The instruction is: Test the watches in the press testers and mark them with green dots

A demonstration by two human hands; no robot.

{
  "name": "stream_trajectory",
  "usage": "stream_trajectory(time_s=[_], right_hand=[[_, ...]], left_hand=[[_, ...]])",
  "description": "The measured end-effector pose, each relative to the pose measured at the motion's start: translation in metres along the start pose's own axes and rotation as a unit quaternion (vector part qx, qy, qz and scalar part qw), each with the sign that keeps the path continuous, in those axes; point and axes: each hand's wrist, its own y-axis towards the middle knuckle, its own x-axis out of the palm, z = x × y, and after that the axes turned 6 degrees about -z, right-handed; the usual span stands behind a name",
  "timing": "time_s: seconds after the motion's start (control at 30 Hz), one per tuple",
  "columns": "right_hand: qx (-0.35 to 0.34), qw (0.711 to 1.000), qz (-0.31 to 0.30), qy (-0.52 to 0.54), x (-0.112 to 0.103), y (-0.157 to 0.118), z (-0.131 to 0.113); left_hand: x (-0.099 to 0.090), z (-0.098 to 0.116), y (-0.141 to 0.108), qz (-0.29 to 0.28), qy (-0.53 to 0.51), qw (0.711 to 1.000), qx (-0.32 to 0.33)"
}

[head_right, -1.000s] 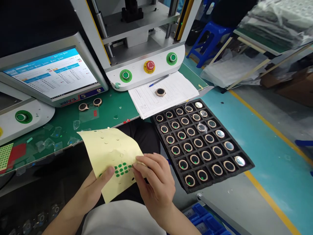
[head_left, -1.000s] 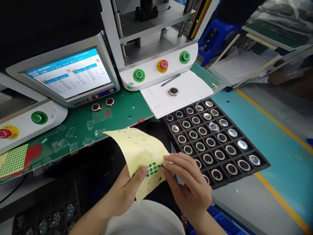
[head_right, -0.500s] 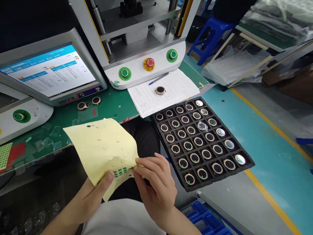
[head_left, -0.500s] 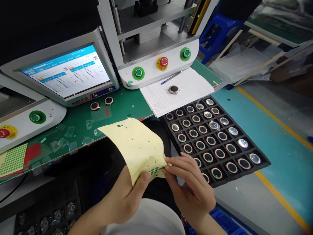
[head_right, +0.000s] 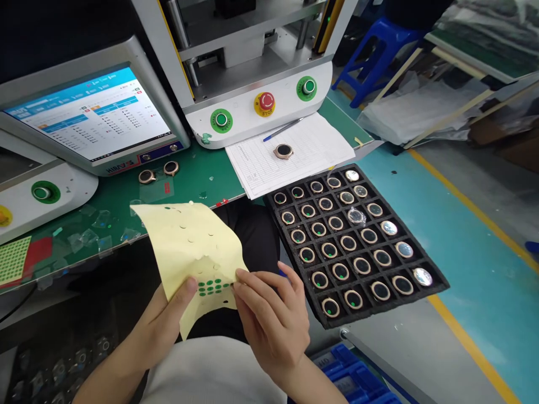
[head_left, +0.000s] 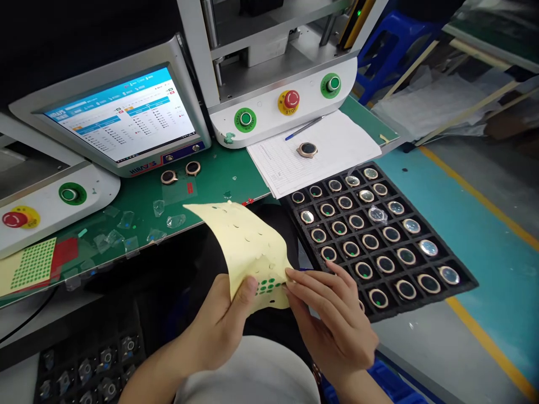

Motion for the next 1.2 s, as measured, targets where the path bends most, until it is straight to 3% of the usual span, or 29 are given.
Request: stream_trajectory(time_s=[0.17,0.33,0.37,0.43,0.5,0.53,0.67,0.8,1.0,1.2], right_hand=[[-0.017,1.0,0.003,-0.003,0.003,-0.001,0.0],[0.014,0.994,0.012,0.107,0.004,-0.004,0.001],[0.042,0.988,0.048,0.141,0.003,-0.004,0.007],[0.142,0.956,0.176,0.189,0.003,-0.002,0.033],[0.262,0.898,0.302,0.185,0.004,0.004,0.078],[0.303,0.886,0.303,0.177,0.005,0.008,0.106],[0.427,0.863,0.212,0.167,0.012,0.026,0.223],[0.521,0.831,0.096,0.168,0.028,0.043,0.301],[0.589,0.795,0.011,0.147,0.052,0.057,0.352],[0.607,0.787,0.012,0.108,0.059,0.055,0.363]], left_hand=[[0.003,-0.002,0.001,0.002,-0.075,0.997,-0.018],[0.005,-0.003,0.003,0.037,-0.144,0.988,-0.041],[0.005,-0.003,0.003,0.055,-0.152,0.986,-0.048],[0.003,-0.004,0.005,0.09,-0.165,0.98,-0.06],[0.001,-0.006,0.009,0.097,-0.173,0.977,-0.077],[0.0,-0.007,0.011,0.093,-0.178,0.976,-0.087],[-0.003,-0.011,0.022,0.075,-0.172,0.975,-0.118],[-0.005,-0.015,0.034,0.072,-0.167,0.973,-0.145],[-0.009,-0.019,0.056,0.116,-0.136,0.968,-0.176],[-0.012,-0.022,0.07,0.094,-0.124,0.972,-0.178]])
